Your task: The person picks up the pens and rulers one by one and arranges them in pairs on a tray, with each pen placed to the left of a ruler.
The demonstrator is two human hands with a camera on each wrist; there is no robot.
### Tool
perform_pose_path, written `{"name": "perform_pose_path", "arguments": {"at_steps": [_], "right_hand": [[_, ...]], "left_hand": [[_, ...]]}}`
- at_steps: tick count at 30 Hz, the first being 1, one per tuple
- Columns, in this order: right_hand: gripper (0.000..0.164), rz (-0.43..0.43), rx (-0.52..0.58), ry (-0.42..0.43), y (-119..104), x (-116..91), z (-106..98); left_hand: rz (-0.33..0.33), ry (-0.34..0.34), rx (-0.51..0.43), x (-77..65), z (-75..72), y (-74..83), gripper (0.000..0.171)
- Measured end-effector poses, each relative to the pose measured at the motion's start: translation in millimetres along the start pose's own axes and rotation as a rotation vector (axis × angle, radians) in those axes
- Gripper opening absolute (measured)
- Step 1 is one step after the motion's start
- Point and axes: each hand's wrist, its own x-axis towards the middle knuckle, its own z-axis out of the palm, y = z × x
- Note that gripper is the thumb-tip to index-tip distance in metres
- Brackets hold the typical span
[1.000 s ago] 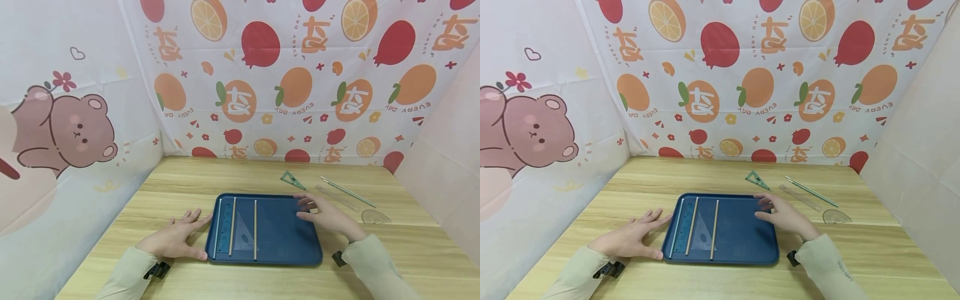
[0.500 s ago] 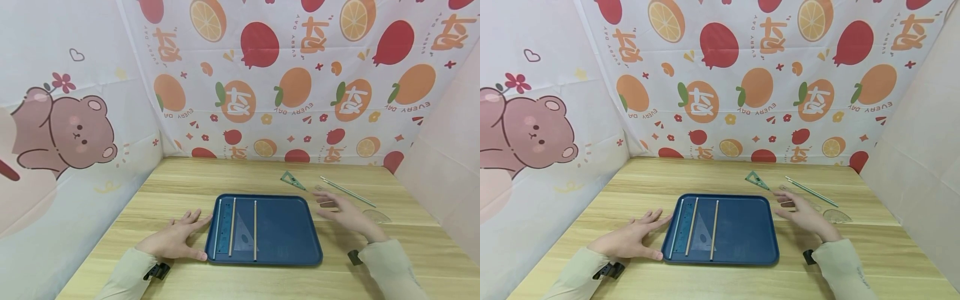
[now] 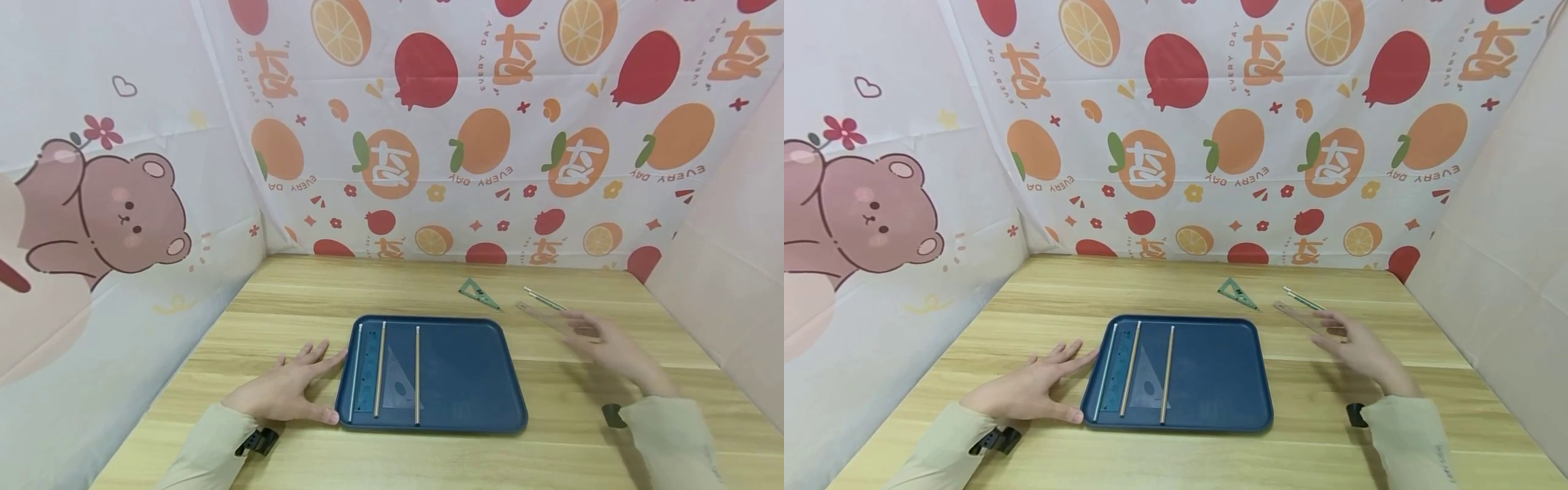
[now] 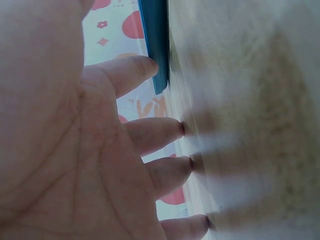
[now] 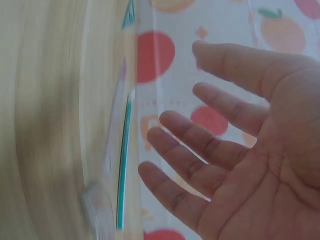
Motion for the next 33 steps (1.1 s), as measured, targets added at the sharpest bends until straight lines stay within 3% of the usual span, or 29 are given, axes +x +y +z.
{"name": "perform_pose_path", "arguments": {"at_steps": [15,22,33], "right_hand": [[0.063,0.081,-0.127,0.032,46.7,-19.5,-21.5],[0.067,0.117,-0.243,0.022,57.6,-24.1,-24.2],[0.063,0.148,-0.286,0.016,71.1,-23.4,-25.8]], "left_hand": [[0.004,0.006,0.018,1.0,0.7,0.1,0.113],[0.016,0.007,0.021,1.2,0.1,1.6,0.113],[0.021,0.022,0.044,0.4,1.1,5.6,0.108]]}}
